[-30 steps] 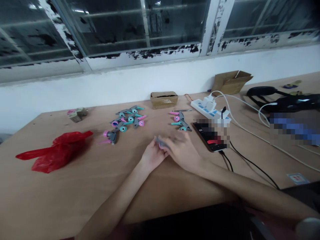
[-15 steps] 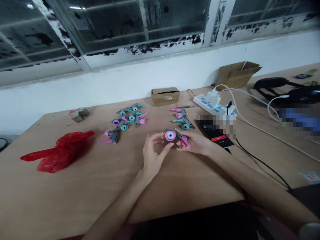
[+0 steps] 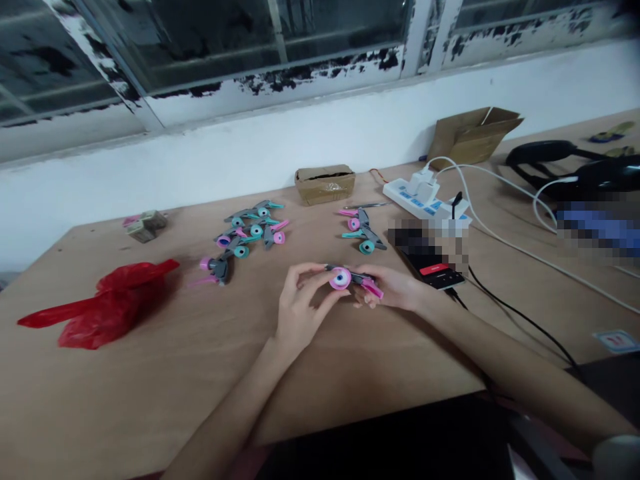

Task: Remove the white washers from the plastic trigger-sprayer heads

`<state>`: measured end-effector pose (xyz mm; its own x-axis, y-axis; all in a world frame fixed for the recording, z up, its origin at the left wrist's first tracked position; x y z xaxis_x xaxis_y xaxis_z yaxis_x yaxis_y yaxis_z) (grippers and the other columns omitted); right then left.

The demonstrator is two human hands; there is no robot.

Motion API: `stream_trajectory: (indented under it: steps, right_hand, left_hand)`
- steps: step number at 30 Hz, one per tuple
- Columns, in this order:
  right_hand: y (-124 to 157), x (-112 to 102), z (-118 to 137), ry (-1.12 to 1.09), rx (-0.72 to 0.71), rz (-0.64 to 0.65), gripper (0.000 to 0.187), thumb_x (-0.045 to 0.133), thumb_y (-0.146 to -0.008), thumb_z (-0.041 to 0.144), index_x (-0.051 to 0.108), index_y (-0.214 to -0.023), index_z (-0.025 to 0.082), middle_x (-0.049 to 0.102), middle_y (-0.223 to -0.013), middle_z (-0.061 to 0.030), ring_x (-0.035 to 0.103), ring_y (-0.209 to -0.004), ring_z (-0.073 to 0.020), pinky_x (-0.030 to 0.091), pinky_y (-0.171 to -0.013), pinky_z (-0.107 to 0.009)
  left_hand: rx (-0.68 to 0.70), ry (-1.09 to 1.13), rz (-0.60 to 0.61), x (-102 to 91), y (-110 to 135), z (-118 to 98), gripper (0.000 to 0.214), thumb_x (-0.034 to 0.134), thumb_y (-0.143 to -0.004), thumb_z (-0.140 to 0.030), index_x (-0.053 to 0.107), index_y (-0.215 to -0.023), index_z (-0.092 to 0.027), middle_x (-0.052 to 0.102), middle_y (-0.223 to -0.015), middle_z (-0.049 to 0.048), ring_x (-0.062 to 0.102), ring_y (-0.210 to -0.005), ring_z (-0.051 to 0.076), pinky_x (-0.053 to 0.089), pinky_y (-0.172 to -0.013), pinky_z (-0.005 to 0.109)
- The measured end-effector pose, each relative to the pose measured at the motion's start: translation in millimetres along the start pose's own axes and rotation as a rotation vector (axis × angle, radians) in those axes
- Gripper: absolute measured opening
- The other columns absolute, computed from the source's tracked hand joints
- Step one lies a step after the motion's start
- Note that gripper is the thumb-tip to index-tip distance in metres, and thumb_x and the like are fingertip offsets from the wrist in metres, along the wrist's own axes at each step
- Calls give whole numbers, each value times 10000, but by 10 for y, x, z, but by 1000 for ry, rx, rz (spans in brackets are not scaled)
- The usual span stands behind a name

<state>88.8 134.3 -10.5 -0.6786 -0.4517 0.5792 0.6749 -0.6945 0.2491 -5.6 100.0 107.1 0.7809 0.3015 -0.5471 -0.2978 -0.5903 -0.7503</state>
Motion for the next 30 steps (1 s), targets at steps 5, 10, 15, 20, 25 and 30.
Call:
stream_trajectory:
  steps: [5, 10, 15, 20, 25, 30]
  right_hand:
    - [23, -42, 1, 124, -16, -59, 334, 467, -861, 368, 589, -633, 158, 586, -476, 14, 528, -444, -93, 490, -667, -280]
    - [34, -157, 48, 196, -54, -182, 329, 563, -803, 450, 571, -633, 168, 552, -474, 43, 502, -446, -94, 483, -686, -310]
    - [42, -216, 101, 250, -102, -248, 326, 581, -789, 492, 617, -737, 173, 537, -478, 55, 485, -463, -94, 460, -640, -290]
    - [48, -231, 139, 287, -163, -254, 387, 544, -815, 511, 596, -650, 165, 530, -452, 45, 494, -466, -94, 427, -590, -264]
    - [34, -232, 161, 318, -178, -263, 372, 569, -797, 517, 608, -682, 165, 548, -475, 47, 458, -432, -81, 390, -525, -245]
    - [5, -203, 122, 311, -151, -240, 421, 541, -803, 536, 574, -594, 172, 522, -428, 41, 477, -441, -92, 395, -535, -249]
  left_hand:
    - [88, -67, 36, 54, 20, -69, 223, 694, -756, -259, 630, -966, -220, 606, -973, 43, 622, -875, 157, 546, -737, 290]
    - [151, -108, 56, 79, 41, -75, 243, 676, -776, -230, 623, -1013, -217, 654, -992, 40, 643, -872, 154, 543, -781, 287]
    - [166, -186, 41, 96, 65, -56, 246, 652, -796, -221, 618, -1039, -203, 669, -992, 46, 663, -835, 155, 551, -782, 289]
    - [122, -178, 43, 133, 84, -15, 246, 638, -807, -233, 608, -1049, -197, 659, -1006, 56, 657, -883, 168, 550, -809, 300]
    - [0, -69, 89, 186, 78, 85, 227, 642, -800, -251, 605, -1018, -198, 626, -1016, 61, 636, -906, 170, 549, -814, 316]
    - [-196, 105, 114, 215, 72, 210, 186, 631, -805, -262, 604, -980, -207, 591, -992, 45, 612, -902, 156, 566, -713, 268]
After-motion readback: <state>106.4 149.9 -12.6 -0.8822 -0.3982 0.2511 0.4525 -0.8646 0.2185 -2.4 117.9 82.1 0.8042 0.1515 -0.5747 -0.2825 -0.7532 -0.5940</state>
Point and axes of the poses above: each hand's wrist, its own y-axis away from the middle knuckle, its own x-axis out of the palm, z = x × y, the point moved 10 cm from there along -y, towards the middle knuckle
